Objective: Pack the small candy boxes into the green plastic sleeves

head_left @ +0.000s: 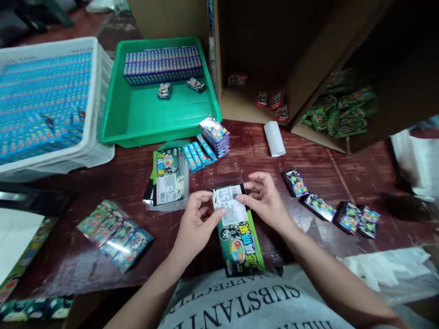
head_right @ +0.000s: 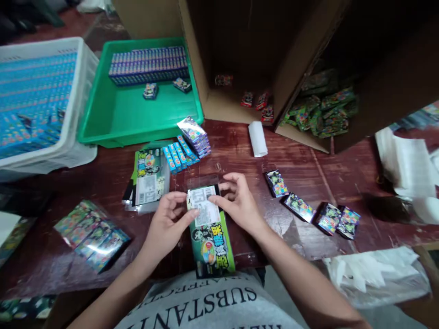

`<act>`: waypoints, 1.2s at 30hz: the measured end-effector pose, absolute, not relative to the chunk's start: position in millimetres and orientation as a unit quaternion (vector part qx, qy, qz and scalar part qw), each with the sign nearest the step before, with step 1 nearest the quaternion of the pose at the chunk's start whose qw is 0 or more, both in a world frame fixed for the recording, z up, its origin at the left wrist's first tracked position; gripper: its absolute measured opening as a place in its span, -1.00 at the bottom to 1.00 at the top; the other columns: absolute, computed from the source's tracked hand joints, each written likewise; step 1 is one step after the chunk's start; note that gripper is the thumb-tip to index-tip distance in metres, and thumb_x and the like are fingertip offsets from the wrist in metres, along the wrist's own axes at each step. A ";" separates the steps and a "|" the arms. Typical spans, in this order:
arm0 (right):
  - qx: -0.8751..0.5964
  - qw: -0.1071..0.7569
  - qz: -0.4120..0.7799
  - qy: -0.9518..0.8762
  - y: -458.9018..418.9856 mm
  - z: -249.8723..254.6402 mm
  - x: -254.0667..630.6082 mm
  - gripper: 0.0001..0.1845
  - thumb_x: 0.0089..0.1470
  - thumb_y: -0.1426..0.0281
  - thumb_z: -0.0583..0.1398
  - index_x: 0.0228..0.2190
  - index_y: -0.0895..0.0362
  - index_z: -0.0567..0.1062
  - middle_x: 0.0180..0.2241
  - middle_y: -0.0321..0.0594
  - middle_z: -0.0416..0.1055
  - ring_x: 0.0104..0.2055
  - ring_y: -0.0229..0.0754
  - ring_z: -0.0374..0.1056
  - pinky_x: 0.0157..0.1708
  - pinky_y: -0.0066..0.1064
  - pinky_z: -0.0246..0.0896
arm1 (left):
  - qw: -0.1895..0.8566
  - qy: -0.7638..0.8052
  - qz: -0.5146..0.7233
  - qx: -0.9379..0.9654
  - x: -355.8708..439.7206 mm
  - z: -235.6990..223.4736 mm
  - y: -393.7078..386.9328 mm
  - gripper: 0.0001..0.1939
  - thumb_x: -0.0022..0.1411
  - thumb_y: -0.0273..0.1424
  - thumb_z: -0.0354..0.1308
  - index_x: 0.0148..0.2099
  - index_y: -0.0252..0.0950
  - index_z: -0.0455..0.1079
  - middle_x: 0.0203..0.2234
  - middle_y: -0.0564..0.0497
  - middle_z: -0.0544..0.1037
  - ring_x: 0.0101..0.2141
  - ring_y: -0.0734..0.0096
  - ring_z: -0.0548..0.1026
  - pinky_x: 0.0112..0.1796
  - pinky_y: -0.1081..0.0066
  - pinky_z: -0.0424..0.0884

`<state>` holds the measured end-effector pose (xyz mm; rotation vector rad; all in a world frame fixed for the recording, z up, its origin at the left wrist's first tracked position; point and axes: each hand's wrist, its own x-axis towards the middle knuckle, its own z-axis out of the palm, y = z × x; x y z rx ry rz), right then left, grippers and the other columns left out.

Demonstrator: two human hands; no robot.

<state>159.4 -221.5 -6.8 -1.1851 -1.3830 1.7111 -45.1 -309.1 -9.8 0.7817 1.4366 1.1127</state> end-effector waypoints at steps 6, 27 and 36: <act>-0.503 0.354 0.625 -0.480 -249.1 -28.0 155.9 -0.58 0.14 0.15 0.35 -0.01 -0.02 0.47 -0.10 -0.22 0.48 -0.09 -0.17 0.44 -0.10 -0.31 0.41 | 0.577 0.604 0.412 0.364 -46.7 -18.2 -300.7 -0.41 0.19 -0.28 0.34 0.22 -0.20 0.28 -0.06 -0.08 0.54 -0.15 0.25 0.59 -0.14 0.27 0.56; -0.509 0.248 0.641 -0.519 -204.2 6.8 189.2 -0.79 0.13 0.19 0.37 -0.33 0.07 0.63 -0.31 -0.25 0.60 -0.27 -0.19 0.48 -0.16 -0.26 0.40 | 0.576 0.613 0.306 0.445 -38.5 -0.2 -236.0 -0.80 0.24 -0.21 0.27 -0.23 -0.23 0.59 -0.29 -0.03 0.67 -0.26 0.25 0.59 -0.18 0.28 0.48; -0.480 0.215 0.703 -0.479 -197.3 13.1 203.7 -0.70 0.14 0.11 0.35 -0.28 0.08 0.67 -0.21 -0.22 0.64 -0.18 -0.16 0.52 -0.06 -0.22 0.41 | 0.633 0.524 0.281 0.496 -49.5 4.9 -222.7 -0.85 0.23 -0.23 0.33 -0.22 -0.16 0.62 -0.15 -0.02 0.68 -0.13 0.25 0.61 -0.03 0.25 0.47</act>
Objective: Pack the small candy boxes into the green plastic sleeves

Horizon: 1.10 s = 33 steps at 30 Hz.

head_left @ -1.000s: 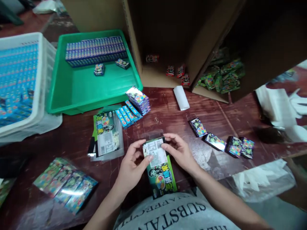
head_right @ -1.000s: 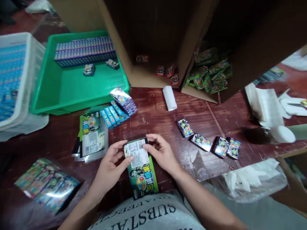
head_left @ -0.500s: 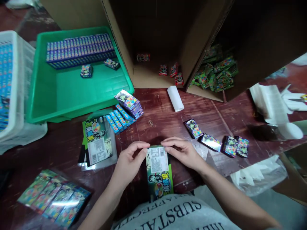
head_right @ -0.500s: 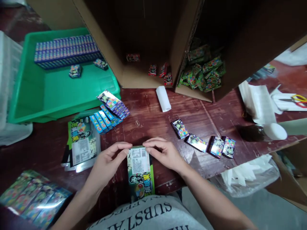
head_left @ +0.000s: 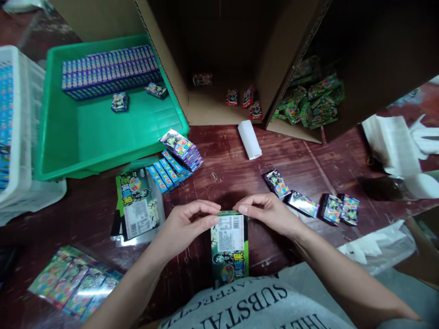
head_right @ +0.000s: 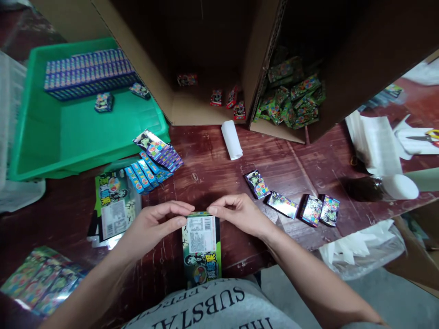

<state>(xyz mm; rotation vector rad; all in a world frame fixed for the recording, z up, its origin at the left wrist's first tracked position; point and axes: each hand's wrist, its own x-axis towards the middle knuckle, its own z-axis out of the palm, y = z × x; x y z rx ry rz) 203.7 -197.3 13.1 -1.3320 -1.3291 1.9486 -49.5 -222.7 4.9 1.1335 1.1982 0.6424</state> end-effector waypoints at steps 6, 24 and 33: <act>-0.390 0.204 0.609 -0.660 -187.9 11.5 216.6 -0.77 0.26 0.15 0.28 -0.20 0.01 0.67 -0.05 -0.15 0.60 0.04 -0.07 0.49 0.09 -0.12 0.37 | 0.591 0.531 0.259 0.549 -46.4 -7.1 -223.8 -0.85 0.30 -0.24 0.25 -0.24 -0.20 0.54 -0.23 -0.01 0.65 -0.21 0.28 0.59 -0.12 0.27 0.47; -0.549 0.234 0.620 -0.509 -130.0 23.9 266.9 -0.62 0.06 0.08 0.28 -0.31 0.15 0.58 -0.51 -0.30 0.43 -0.55 -0.31 0.26 -0.55 -0.48 0.17 | 0.585 0.518 0.479 0.400 -11.2 10.0 -179.6 -0.32 0.21 -0.06 0.34 0.28 -0.16 0.28 0.21 -0.18 0.45 0.13 0.10 0.48 0.05 0.14 0.46; -0.542 0.399 0.603 -0.429 -206.9 21.0 300.4 -0.28 0.22 -0.19 0.12 0.17 0.05 0.38 0.08 -0.04 0.43 0.00 -0.06 0.41 -0.22 -0.31 0.46 | 0.561 0.527 0.456 0.447 57.1 7.5 -166.1 -0.77 0.22 -0.28 0.31 -0.13 -0.31 0.53 -0.28 -0.03 0.66 -0.27 0.34 0.60 -0.25 0.44 0.50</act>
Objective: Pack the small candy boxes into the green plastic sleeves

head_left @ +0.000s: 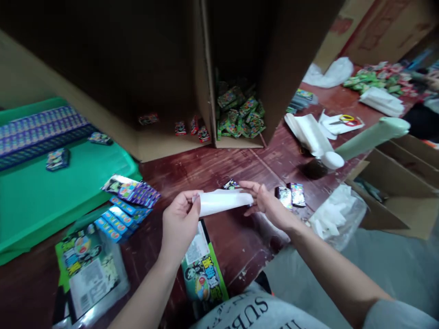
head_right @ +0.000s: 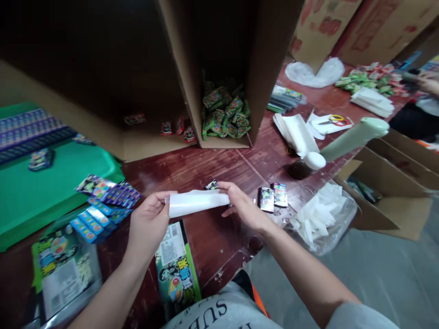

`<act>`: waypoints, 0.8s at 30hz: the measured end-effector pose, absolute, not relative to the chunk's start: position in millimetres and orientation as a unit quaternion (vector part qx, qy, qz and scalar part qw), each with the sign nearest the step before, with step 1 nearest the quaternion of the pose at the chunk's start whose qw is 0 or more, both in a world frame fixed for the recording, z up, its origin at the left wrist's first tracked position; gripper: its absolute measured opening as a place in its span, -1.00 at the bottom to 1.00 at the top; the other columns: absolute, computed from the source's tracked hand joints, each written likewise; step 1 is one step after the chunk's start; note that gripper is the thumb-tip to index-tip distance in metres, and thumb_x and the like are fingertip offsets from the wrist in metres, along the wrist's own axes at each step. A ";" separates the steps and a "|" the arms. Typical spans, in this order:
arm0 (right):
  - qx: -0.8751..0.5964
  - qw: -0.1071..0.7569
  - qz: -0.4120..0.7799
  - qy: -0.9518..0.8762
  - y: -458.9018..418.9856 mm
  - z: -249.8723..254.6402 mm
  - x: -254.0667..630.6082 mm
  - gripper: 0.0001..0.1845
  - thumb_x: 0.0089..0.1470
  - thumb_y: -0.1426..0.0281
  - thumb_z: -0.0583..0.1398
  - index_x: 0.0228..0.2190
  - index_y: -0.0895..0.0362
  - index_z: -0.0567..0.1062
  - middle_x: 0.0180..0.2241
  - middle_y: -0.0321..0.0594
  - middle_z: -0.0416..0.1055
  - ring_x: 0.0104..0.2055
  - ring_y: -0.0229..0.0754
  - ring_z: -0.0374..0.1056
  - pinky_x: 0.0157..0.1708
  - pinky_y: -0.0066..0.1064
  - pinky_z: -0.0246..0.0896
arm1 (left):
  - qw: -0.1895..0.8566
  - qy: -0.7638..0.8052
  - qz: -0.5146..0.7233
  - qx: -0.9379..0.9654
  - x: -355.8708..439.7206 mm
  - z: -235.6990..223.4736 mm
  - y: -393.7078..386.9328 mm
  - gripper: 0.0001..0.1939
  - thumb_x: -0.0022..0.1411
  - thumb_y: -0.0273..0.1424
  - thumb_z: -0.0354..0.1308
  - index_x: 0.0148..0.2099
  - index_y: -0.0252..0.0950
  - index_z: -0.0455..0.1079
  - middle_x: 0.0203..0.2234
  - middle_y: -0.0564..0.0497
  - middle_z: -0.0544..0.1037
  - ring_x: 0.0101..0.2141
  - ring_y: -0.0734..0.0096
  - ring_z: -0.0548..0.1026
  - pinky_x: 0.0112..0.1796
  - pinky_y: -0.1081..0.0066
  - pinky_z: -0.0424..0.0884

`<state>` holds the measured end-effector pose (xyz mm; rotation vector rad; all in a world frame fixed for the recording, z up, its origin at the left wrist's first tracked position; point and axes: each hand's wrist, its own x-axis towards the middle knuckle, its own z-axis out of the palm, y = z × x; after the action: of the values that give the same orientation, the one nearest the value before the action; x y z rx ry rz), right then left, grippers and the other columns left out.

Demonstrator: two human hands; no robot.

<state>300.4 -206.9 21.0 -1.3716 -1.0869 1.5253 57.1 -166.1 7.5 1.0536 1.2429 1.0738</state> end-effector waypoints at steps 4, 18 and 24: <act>-0.577 0.446 0.447 -0.518 -232.3 18.3 308.2 -0.20 0.06 0.14 0.43 0.23 0.00 0.27 0.04 -0.14 0.39 -0.06 -0.14 0.41 -0.08 -0.32 0.40 | 0.496 0.504 0.440 0.553 71.0 1.4 -175.9 -0.88 0.32 -0.34 0.21 -0.18 -0.28 0.52 -0.34 0.03 0.64 -0.34 0.41 0.59 -0.32 0.50 0.47; -0.543 0.450 0.180 -0.686 -269.1 11.5 352.5 -0.52 0.19 0.32 0.29 0.12 -0.03 0.39 -0.03 -0.07 0.43 0.02 -0.01 0.39 0.04 -0.10 0.37 | -0.036 0.086 0.460 0.883 84.7 19.7 -176.5 -0.65 0.06 -0.73 0.36 -0.18 -0.23 0.55 -0.19 -0.09 0.61 -0.19 0.21 0.61 -0.11 0.19 0.54; -0.843 0.379 0.002 -0.381 -302.5 -13.6 454.5 -0.59 0.38 0.19 -0.08 0.03 0.09 0.41 -0.13 -0.07 0.42 -0.14 -0.06 0.43 -0.05 -0.12 0.41 | 0.038 0.203 0.448 0.870 79.1 -8.7 -170.6 -0.58 -0.05 -0.55 0.55 -0.15 -0.25 0.51 -0.17 -0.13 0.61 -0.23 0.22 0.60 -0.15 0.23 0.51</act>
<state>454.5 -302.5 -13.6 -2.1551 -0.9732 0.0046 79.1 -170.6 -8.7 2.6690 0.6244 1.3743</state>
